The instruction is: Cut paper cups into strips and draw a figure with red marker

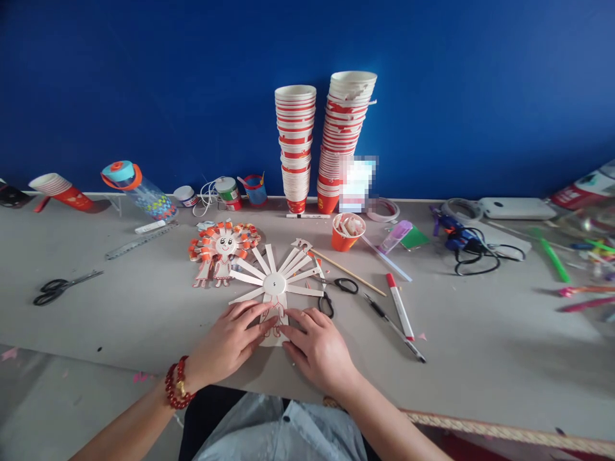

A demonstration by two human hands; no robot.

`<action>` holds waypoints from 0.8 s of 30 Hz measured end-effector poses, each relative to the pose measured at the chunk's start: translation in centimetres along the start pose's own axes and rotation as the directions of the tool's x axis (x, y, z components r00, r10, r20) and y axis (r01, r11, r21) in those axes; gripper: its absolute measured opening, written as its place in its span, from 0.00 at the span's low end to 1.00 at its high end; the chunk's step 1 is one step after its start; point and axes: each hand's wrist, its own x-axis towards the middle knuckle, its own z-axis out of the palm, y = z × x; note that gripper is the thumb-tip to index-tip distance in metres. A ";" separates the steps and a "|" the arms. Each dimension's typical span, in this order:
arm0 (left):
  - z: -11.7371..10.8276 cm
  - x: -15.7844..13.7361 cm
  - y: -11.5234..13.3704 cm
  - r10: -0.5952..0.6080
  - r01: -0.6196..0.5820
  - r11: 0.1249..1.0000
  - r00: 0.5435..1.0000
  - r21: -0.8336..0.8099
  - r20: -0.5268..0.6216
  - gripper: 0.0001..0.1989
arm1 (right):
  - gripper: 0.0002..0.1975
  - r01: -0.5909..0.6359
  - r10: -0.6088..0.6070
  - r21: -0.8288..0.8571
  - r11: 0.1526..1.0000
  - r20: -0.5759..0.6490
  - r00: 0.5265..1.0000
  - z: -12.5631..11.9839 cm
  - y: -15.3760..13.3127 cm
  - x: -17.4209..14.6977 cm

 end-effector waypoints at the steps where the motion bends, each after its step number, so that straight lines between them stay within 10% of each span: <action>1: 0.0 0.0 0.1 -0.006 0.006 1.000 1.000 -0.005 0.004 0.23 | 0.13 0.000 0.000 0.004 1.000 0.003 1.000 0.0 0.0 0.0; 24: 0.1 0.0 0.2 0.012 -0.014 0.999 0.999 0.053 0.053 0.23 | 0.12 -0.007 0.007 0.030 1.000 0.001 1.000 -0.1 -0.1 0.1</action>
